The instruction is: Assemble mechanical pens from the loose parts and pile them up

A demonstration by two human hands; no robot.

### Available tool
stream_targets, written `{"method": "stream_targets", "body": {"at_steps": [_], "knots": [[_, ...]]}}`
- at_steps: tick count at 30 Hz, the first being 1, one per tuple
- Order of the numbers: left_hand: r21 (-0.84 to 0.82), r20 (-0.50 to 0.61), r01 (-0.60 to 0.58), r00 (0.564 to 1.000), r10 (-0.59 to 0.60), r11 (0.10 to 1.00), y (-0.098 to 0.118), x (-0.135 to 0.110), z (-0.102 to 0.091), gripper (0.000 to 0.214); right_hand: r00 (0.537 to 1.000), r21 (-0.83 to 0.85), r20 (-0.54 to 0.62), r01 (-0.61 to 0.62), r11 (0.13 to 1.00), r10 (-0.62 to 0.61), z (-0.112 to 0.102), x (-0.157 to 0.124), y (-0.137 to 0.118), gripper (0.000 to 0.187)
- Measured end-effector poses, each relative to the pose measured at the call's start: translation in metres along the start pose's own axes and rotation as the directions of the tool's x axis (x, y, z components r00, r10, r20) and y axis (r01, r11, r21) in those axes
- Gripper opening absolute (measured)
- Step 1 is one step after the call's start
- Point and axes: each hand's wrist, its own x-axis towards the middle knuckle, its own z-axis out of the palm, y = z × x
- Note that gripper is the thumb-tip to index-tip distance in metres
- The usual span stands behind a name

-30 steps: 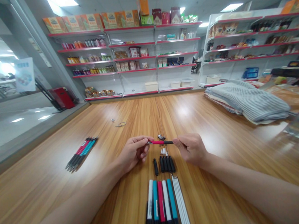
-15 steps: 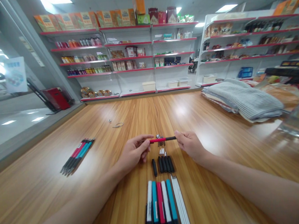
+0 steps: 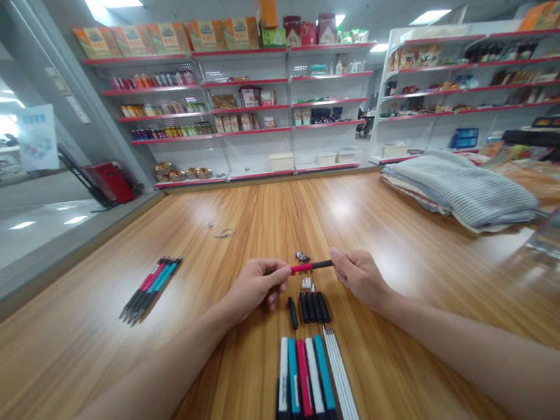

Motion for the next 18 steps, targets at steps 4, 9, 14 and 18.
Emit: {"method": "stream_targets", "body": {"at_steps": [4, 9, 14, 18], "knots": [[0.014, -0.002, 0.011, 1.0, -0.011, 1.0, 0.003, -0.002, 0.0, 0.033, 0.997, -0.062, 0.006, 0.079, 0.995, -0.079, -0.001, -0.002, -0.004, 0.051], [-0.05, 0.021, 0.019, 1.0, -0.018, 0.999, 0.004, -0.003, 0.0, 0.034, 0.976, -0.355, 0.048, 0.215, 0.91, -0.212, -0.005, -0.003, -0.011, 0.04], [-0.073, 0.04, 0.039, 0.999, -0.037, 0.997, 0.005, -0.003, -0.001, 0.042, 0.956, -0.42, 0.121, 0.293, 0.859, -0.268, -0.005, -0.003, -0.014, 0.039], [-0.07, 0.014, 0.051, 0.999, -0.05, 0.996, 0.005, -0.002, -0.003, 0.047, 0.931, -0.436, 0.19, 0.364, 0.823, -0.312, -0.004, -0.004, -0.017, 0.037]]}}
